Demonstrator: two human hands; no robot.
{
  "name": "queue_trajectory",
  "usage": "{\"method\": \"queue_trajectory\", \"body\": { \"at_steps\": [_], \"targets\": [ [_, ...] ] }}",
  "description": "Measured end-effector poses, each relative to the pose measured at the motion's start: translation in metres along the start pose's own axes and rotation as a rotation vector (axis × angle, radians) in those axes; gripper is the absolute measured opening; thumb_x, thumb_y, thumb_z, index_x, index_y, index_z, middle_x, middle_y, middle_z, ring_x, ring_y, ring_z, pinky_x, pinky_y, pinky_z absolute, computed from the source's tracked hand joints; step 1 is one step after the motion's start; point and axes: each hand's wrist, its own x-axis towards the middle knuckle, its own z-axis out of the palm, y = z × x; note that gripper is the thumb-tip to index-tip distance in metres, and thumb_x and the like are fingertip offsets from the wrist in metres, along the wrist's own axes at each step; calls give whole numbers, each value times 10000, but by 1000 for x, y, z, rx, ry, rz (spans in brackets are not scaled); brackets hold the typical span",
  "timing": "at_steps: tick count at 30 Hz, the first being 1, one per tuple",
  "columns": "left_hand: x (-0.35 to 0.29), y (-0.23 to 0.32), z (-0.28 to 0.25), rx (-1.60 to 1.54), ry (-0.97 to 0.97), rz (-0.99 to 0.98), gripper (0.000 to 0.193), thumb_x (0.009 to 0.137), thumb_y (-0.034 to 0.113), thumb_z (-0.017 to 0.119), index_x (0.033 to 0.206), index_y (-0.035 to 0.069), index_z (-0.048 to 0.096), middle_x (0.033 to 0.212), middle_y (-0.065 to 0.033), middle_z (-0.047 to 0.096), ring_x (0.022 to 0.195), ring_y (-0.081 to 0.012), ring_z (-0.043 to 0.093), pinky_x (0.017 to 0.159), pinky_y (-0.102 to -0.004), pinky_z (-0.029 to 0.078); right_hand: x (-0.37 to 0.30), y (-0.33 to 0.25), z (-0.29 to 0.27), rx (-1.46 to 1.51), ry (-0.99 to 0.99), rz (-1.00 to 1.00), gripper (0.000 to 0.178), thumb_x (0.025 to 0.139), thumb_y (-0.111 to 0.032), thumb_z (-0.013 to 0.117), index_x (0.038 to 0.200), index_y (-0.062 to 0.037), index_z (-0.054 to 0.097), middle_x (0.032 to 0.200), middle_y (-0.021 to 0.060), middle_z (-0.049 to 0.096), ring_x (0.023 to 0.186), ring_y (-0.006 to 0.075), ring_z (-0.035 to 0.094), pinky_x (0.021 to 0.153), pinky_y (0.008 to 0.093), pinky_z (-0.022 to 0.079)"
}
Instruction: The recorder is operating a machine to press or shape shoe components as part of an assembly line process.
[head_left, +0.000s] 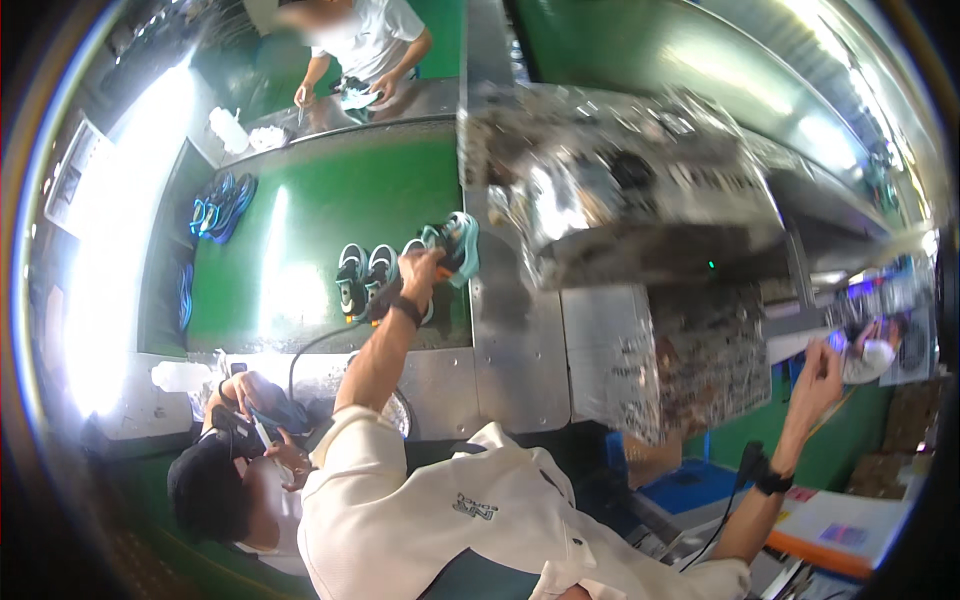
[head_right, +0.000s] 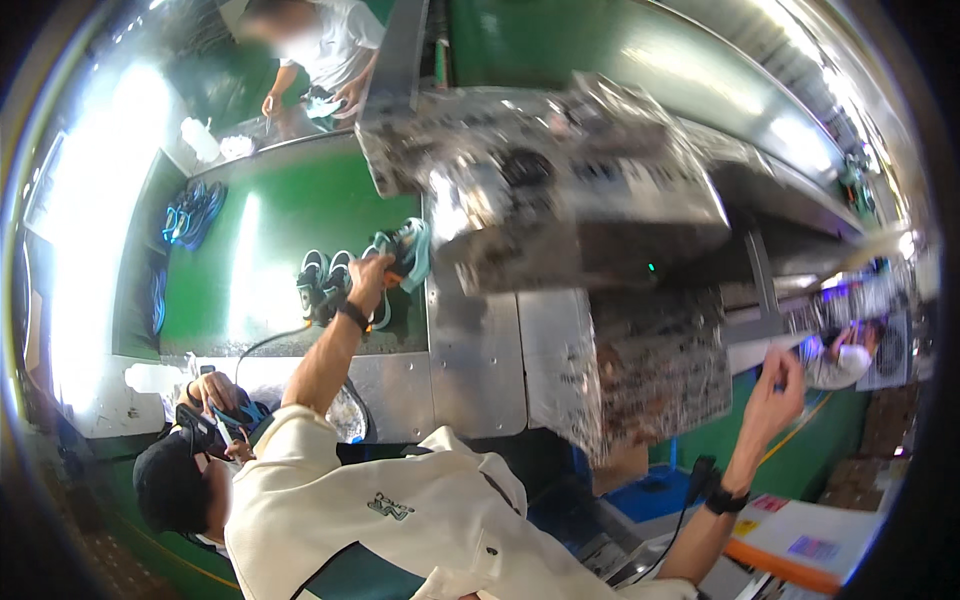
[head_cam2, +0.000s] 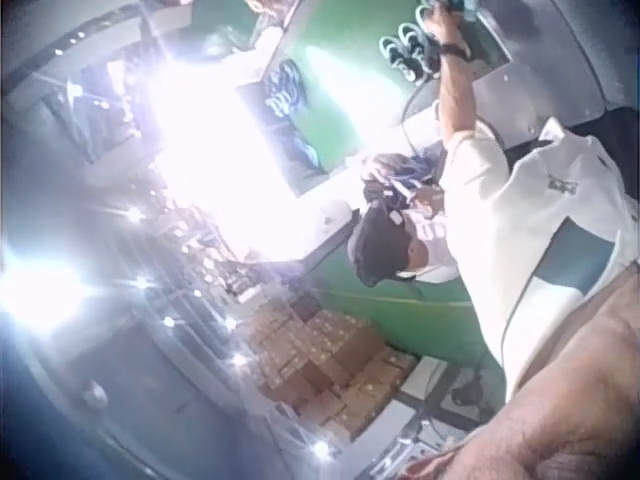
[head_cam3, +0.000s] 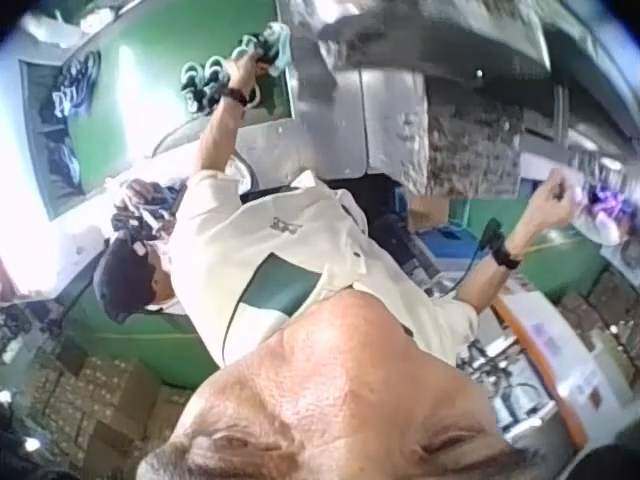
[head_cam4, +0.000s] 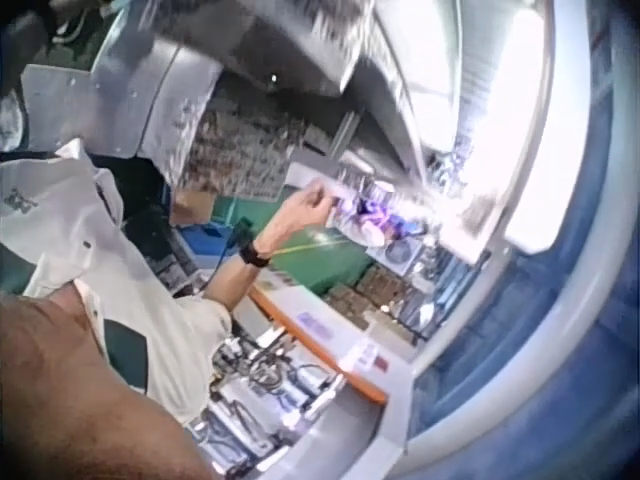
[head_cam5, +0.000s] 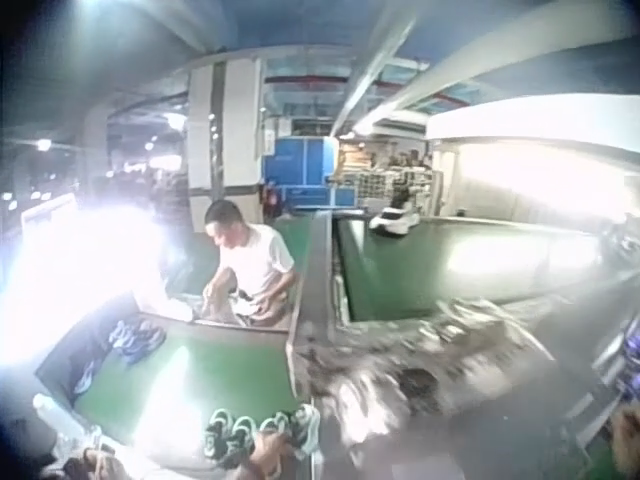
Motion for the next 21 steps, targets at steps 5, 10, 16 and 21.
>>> {"method": "queue_trajectory", "body": {
  "at_steps": [5, 10, 16, 21],
  "targets": [
    [161, -28, -40, 527, 177, -151, 322, 653, 268, 721, 731, -40, 671, 650, -179, 650, 678, -356, 667, 681, -414, 539, -50, 89, 58, -64, -87, 91, 270, 978, -217, 588, 1091, 24, 637, 916, 60, 673, 861, 175, 631, 747, 351, 498],
    [244, -52, -42, 859, 60, -159, 618, 706, 358, 719, 1175, -31, 618, 1176, -280, 632, 1007, -408, 650, 850, -435, 527, -79, 167, 80, -391, -297, 150, 323, 989, -220, 536, 1203, 19, 576, 1052, 153, 678, 922, 299, 650, 783, 401, 491],
    [270, 32, -75, 380, 113, 164, 532, 853, 365, 730, 1179, -49, 658, 1109, -222, 695, 1012, -274, 675, 859, -350, 522, -67, 104, 92, -224, -275, 227, 305, 1003, -182, 468, 1204, 23, 569, 1078, 248, 632, 982, 439, 598, 817, 433, 474],
    [197, 291, -7, 225, -24, 481, 510, 913, 403, 689, 1198, -18, 661, 1011, -70, 676, 912, -125, 627, 767, -276, 524, -71, 114, 89, -265, -276, 106, 367, 1023, -246, 465, 1229, 39, 571, 1131, 240, 635, 1022, 421, 609, 872, 468, 479]
  ]
}}
